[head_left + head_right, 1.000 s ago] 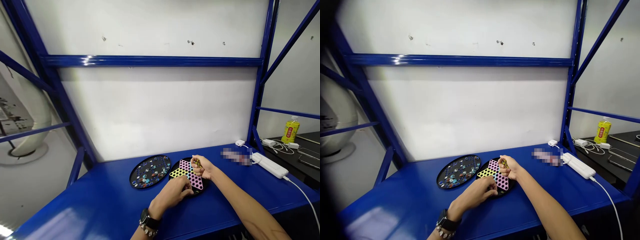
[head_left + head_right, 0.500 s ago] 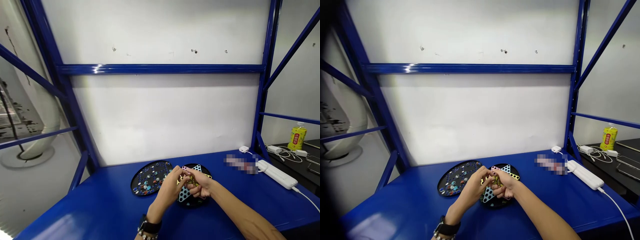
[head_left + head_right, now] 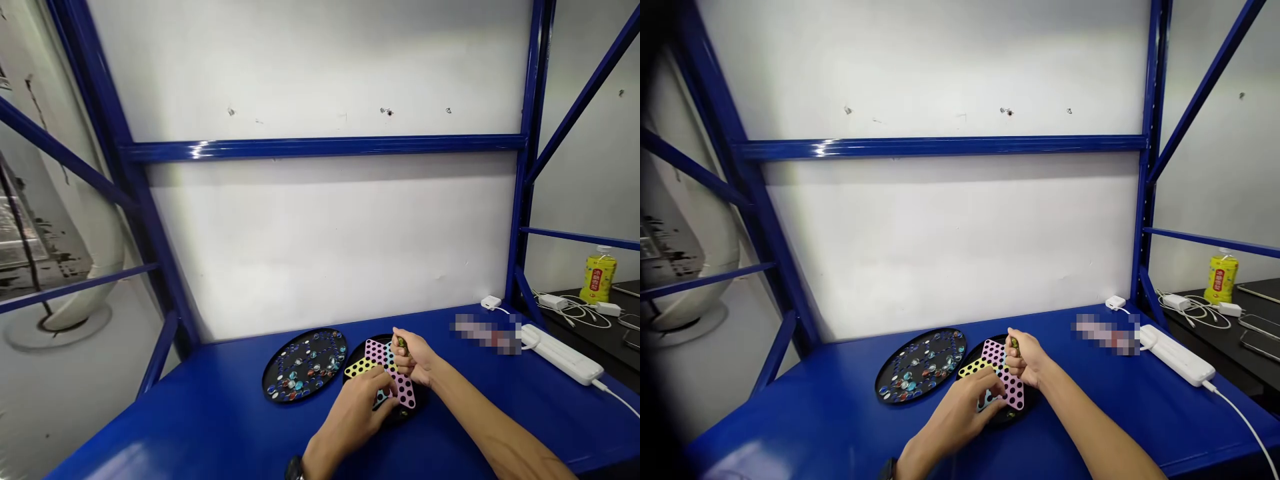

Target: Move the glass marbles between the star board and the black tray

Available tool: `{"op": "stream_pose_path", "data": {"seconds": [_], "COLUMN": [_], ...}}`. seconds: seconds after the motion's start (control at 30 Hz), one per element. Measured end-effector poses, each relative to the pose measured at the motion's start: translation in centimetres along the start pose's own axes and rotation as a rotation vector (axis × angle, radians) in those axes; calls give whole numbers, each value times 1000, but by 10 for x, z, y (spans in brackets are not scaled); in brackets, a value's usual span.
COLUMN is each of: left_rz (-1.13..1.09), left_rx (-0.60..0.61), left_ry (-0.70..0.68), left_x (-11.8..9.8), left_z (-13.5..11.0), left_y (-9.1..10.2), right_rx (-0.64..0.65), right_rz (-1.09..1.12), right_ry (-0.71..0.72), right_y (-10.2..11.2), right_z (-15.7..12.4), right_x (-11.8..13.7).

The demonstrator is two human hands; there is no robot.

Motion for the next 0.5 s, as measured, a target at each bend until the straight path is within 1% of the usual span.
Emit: {"op": "stream_pose_path", "data": {"seconds": [0.13, 0.2, 0.3, 0.4, 0.5], "left_rz": [-39, -53, -51, -8, 44], "left_rx": [139, 175, 177, 148, 142], "left_ry": [-82, -117, -112, -82, -102], "left_x": [-9, -13, -13, -8, -5], "left_z": [-3, -4, -4, -4, -4], "left_y": [-7, -9, -10, -10, -9], "right_rx": [-10, -5, -5, -2, 10], "right_rz": [58, 56, 47, 43, 42], "right_ry": [15, 4, -15, -26, -40], "right_y": [1, 0, -1, 0, 1], "right_z": [1, 1, 2, 4, 6], "right_x": [2, 0, -4, -7, -9]}}
Point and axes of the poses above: each hand's wrist, its own z-axis towards the middle knuckle, its own y-axis out of the back of the hand, x = y × z, the point moved 3 cm from there along z, towards the middle knuckle, and after that the axes turned 5 degrees about -x, right-handed, at the moved point
